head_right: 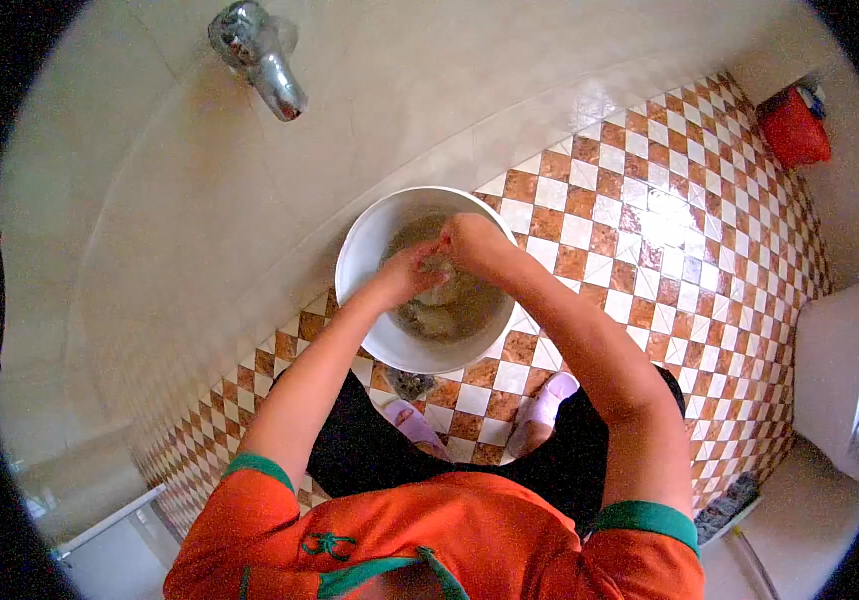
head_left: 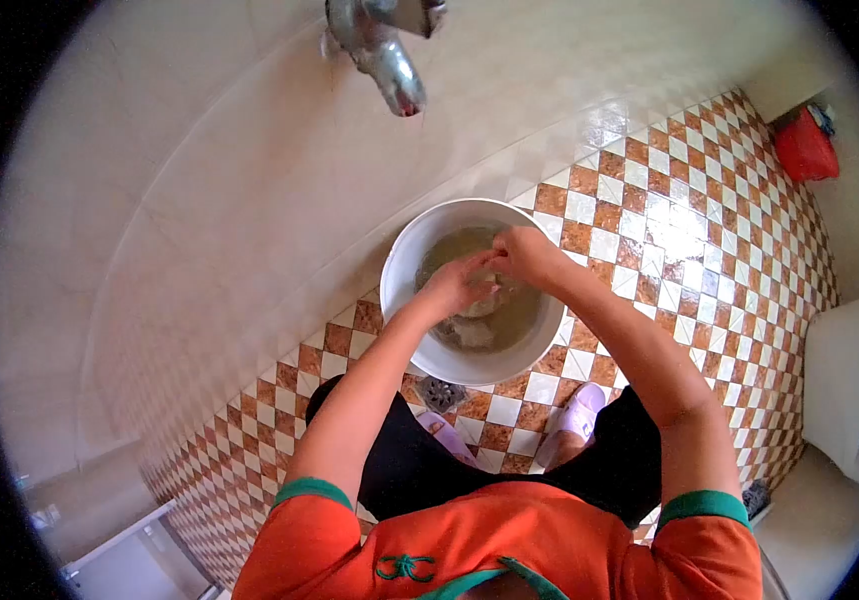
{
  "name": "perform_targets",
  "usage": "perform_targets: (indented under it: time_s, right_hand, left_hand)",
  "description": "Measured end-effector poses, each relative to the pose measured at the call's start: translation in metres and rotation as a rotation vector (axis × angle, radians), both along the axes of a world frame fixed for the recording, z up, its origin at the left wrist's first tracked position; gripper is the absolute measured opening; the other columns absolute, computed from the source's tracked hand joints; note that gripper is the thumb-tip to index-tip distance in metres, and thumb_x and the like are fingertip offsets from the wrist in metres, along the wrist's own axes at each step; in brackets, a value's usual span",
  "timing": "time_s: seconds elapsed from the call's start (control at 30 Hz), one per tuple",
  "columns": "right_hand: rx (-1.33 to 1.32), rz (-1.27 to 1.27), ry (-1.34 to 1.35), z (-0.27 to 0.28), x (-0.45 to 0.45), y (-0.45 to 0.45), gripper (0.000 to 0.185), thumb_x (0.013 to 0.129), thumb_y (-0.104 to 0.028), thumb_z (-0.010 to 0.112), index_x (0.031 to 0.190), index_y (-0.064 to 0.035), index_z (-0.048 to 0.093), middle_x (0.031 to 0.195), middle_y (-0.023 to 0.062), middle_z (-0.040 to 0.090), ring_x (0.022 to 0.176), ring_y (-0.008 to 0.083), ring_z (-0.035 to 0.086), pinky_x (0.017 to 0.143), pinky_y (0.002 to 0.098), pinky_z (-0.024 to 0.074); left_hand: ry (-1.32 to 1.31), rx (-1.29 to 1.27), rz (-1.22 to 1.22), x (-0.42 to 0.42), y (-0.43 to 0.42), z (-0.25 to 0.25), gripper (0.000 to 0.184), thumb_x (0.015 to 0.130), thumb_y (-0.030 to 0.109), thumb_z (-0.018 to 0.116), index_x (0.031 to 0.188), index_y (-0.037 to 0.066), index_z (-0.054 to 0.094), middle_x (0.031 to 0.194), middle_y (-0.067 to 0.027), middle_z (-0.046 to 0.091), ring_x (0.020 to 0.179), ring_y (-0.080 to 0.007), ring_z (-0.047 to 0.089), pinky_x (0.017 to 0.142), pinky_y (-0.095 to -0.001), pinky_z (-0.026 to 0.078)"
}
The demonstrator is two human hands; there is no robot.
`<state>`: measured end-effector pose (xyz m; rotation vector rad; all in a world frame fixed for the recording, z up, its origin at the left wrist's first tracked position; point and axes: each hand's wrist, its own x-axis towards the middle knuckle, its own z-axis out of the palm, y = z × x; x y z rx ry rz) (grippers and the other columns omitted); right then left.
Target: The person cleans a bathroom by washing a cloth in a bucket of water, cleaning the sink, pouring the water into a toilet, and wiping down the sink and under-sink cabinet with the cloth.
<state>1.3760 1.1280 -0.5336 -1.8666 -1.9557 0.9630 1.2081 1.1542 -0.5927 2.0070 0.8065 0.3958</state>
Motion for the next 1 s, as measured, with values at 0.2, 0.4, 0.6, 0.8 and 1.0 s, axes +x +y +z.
perform_targets:
  time_s: [0.2, 0.4, 0.6, 0.8, 1.0]
  right_hand:
    - [-0.086, -0.01, 0.124, 0.062, 0.007, -0.008, 0.012, 0.071, -0.011, 0.055, 0.075, -0.0016, 0.061, 0.062, 0.0125, 0.058, 0.058, 0.0217, 0.056, 0.058, 0.0322, 0.0447]
    - [0.022, -0.031, 0.206, 0.081, 0.008, -0.016, 0.014, 0.074, -0.014, 0.057, 0.078, -0.001, 0.062, 0.064, 0.0079, 0.06, 0.055, 0.0125, 0.055, 0.054, 0.0265, 0.0447]
    - [-0.128, -0.312, 0.647, 0.091, 0.006, -0.015, 0.018, 0.083, -0.019, 0.054, 0.086, -0.0042, 0.064, 0.073, 0.0032, 0.062, 0.058, 0.0092, 0.056, 0.055, 0.0221, 0.0467]
    - [-0.475, -0.212, 1.166, 0.099, -0.002, -0.026, 0.022, 0.085, -0.021, 0.054, 0.09, -0.0007, 0.059, 0.068, 0.0042, 0.059, 0.057, 0.0102, 0.056, 0.056, 0.0214, 0.0473]
    - [-0.333, -0.214, 0.961, 0.098, 0.012, -0.025, 0.018, 0.085, -0.018, 0.054, 0.087, -0.0005, 0.058, 0.067, 0.002, 0.054, 0.059, 0.0091, 0.052, 0.056, 0.0213, 0.0445]
  left_hand:
    - [0.15, -0.426, 0.009, -0.025, -0.007, 0.032, 0.022, 0.08, 0.022, 0.059, 0.092, 0.004, 0.061, 0.071, -0.005, 0.059, 0.066, -0.0116, 0.054, 0.065, -0.0246, 0.044]
    - [-0.057, -0.284, 0.146, -0.032, -0.004, 0.062, 0.017, 0.083, 0.015, 0.055, 0.089, 0.0, 0.059, 0.077, -0.0031, 0.058, 0.066, -0.0107, 0.054, 0.061, -0.0229, 0.044]
    - [-0.243, -0.208, 0.195, -0.02, -0.014, 0.157, 0.011, 0.083, 0.008, 0.053, 0.086, -0.002, 0.057, 0.081, -0.0046, 0.058, 0.069, -0.0108, 0.055, 0.061, -0.0225, 0.045]
    - [-0.22, 0.031, 0.287, -0.016, 0.004, 0.178, 0.015, 0.083, 0.015, 0.055, 0.088, 0.002, 0.06, 0.074, -0.0024, 0.059, 0.067, -0.0084, 0.053, 0.057, -0.0204, 0.041]
    - [-0.207, -0.358, 0.467, -0.029, -0.005, 0.162, 0.02, 0.08, 0.021, 0.058, 0.085, 0.002, 0.061, 0.07, -0.0043, 0.058, 0.056, -0.0064, 0.043, 0.054, -0.0188, 0.037]
